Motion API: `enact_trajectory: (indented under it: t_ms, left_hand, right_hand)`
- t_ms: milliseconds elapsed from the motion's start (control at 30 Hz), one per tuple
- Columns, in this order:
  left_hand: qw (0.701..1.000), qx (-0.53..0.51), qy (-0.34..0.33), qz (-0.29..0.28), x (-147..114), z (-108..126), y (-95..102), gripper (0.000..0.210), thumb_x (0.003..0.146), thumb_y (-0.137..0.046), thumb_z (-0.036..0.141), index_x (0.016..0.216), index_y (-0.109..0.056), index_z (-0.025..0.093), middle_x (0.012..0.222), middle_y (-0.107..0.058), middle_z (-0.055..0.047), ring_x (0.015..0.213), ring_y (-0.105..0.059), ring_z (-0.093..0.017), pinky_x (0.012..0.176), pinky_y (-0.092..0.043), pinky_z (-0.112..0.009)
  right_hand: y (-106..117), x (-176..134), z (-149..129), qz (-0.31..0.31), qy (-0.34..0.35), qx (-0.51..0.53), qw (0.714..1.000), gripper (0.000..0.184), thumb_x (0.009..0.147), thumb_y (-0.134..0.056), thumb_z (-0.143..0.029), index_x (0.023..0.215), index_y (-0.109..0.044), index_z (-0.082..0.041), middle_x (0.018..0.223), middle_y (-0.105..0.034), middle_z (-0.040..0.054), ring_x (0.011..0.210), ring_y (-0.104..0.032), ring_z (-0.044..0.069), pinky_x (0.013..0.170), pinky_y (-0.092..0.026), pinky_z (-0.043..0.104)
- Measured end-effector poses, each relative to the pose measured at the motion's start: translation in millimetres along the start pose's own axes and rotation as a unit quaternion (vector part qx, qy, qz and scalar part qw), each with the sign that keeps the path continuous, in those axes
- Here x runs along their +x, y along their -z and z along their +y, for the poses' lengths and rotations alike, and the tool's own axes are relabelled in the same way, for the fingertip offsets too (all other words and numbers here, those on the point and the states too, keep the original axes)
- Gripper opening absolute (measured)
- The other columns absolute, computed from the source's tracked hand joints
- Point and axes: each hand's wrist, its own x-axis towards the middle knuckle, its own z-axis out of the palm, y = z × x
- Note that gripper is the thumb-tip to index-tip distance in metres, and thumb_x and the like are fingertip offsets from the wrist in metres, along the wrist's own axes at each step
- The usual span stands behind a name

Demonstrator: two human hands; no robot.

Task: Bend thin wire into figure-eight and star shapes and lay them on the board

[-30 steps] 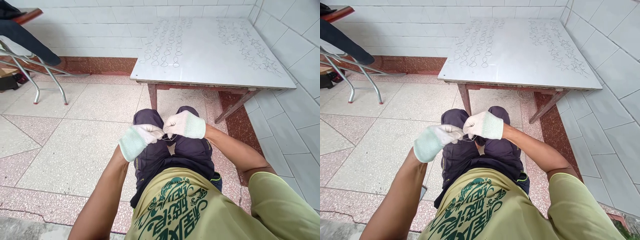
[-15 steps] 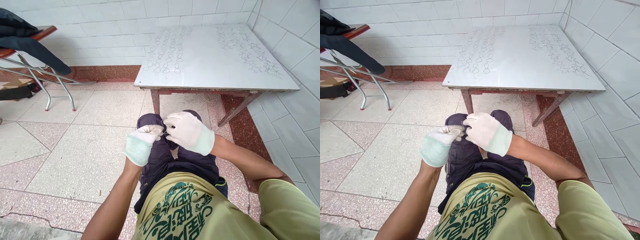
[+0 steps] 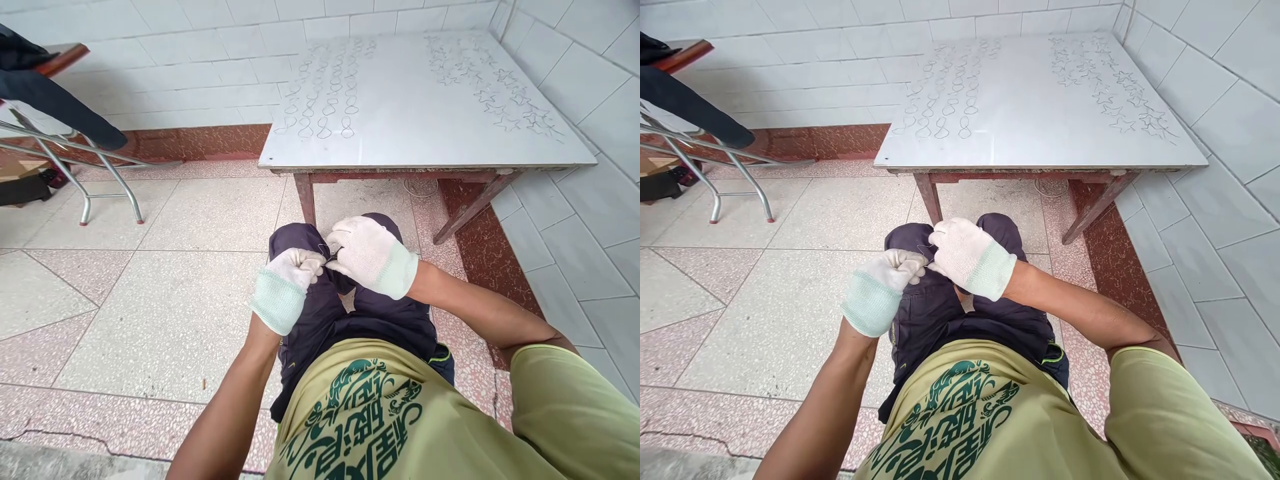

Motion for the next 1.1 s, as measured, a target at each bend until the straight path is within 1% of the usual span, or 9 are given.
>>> enact_trajectory:
  t_ms: [100, 167, 300, 433, 533, 633, 800, 933, 1100]
  left_hand:
    - [0.999, 0.011, -0.029, 0.025, -3, 2, -3.1, 0.012, 0.081, -0.074, 0.029, 0.074, -0.070, 0.020, 0.069, -0.071, -0.002, 0.061, -0.058, -0.015, 0.059, -0.043, -0.027]
    - [0.998, 0.014, -0.045, 0.029, -4, 2, -3.0, 0.014, 0.081, -0.075, 0.030, 0.073, -0.068, 0.020, 0.068, -0.069, -0.001, 0.063, -0.057, -0.016, 0.060, -0.042, -0.028]
    - [0.999, 0.006, -0.036, -0.014, -3, -4, 1.1, 0.019, 0.080, -0.074, 0.036, 0.074, -0.066, 0.020, 0.068, -0.068, -0.002, 0.062, -0.057, -0.016, 0.061, -0.043, -0.028]
    - [0.997, -0.045, -0.036, -0.042, -1, -19, 4.0, 0.028, 0.077, -0.074, 0.046, 0.082, -0.068, 0.019, 0.073, -0.071, -0.004, 0.068, -0.063, -0.017, 0.064, -0.047, -0.028]
    - [0.996, -0.067, -0.024, -0.055, -2, -27, 3.8, 0.032, 0.074, -0.077, 0.049, 0.081, -0.066, 0.019, 0.072, -0.069, -0.002, 0.067, -0.062, -0.016, 0.064, -0.047, -0.028]
    - [0.996, -0.073, -0.023, -0.056, -3, -28, 2.4, 0.032, 0.073, -0.078, 0.049, 0.075, -0.063, 0.020, 0.067, -0.064, 0.000, 0.065, -0.061, -0.015, 0.063, -0.046, -0.028]
    - [0.996, -0.074, -0.038, -0.044, -7, -28, 0.0, 0.029, 0.077, -0.077, 0.045, 0.076, -0.062, 0.020, 0.072, -0.066, -0.001, 0.068, -0.060, -0.014, 0.067, -0.048, -0.028]
    - [0.995, -0.075, -0.050, -0.042, -9, -30, -1.1, 0.029, 0.081, -0.076, 0.044, 0.075, -0.062, 0.020, 0.074, -0.065, -0.002, 0.075, -0.065, -0.016, 0.075, -0.051, -0.029]
    - [0.995, -0.066, -0.050, -0.053, -7, -35, -2.0, 0.033, 0.076, -0.077, 0.050, 0.070, -0.061, 0.021, 0.068, -0.061, -0.001, 0.069, -0.060, -0.016, 0.071, -0.051, -0.030]
  right_hand:
    - [-8, 0, 1, 0.022, -0.002, 0.003, 1.000, 0.027, 0.104, -0.071, -0.039, 0.094, -0.084, -0.018, 0.111, -0.077, 0.0105, 0.110, -0.066, 0.029, 0.097, -0.046, 0.044]
    - [-11, -1, 1, 0.029, 0.001, 0.001, 1.000, 0.028, 0.105, -0.069, -0.039, 0.093, -0.084, -0.018, 0.111, -0.078, 0.0106, 0.110, -0.066, 0.029, 0.097, -0.046, 0.045]
    - [-8, -2, -1, 0.020, -0.013, 0.006, 1.000, 0.030, 0.105, -0.070, -0.038, 0.098, -0.085, -0.014, 0.120, -0.078, 0.0135, 0.114, -0.067, 0.030, 0.100, -0.047, 0.046]
    - [-6, -4, -4, 0.045, -0.046, 0.030, 0.997, 0.031, 0.103, -0.073, -0.042, 0.101, -0.084, -0.013, 0.125, -0.077, 0.0134, 0.120, -0.066, 0.031, 0.103, -0.046, 0.046]
    - [-13, -7, -4, 0.059, -0.055, 0.036, 0.996, 0.030, 0.102, -0.073, -0.044, 0.097, -0.084, -0.016, 0.117, -0.078, 0.0113, 0.116, -0.067, 0.031, 0.101, -0.047, 0.045]
    - [-21, -10, -3, 0.061, -0.041, 0.026, 0.997, 0.028, 0.105, -0.068, -0.040, 0.093, -0.084, -0.021, 0.105, -0.079, 0.0100, 0.106, -0.068, 0.030, 0.095, -0.047, 0.045]
    - [-29, -11, -3, 0.048, -0.024, 0.019, 0.998, 0.036, 0.109, -0.057, -0.035, 0.087, -0.083, -0.023, 0.089, -0.079, 0.0105, 0.092, -0.071, 0.030, 0.086, -0.048, 0.046]
    - [-34, -12, -3, 0.049, -0.030, 0.015, 0.998, 0.038, 0.109, -0.055, -0.035, 0.086, -0.083, -0.024, 0.086, -0.080, 0.0103, 0.091, -0.072, 0.031, 0.085, -0.049, 0.047]
    - [-37, -14, -5, 0.053, -0.039, 0.014, 0.998, 0.043, 0.112, -0.051, -0.041, 0.089, -0.083, -0.024, 0.087, -0.081, 0.0107, 0.093, -0.073, 0.031, 0.084, -0.049, 0.046]
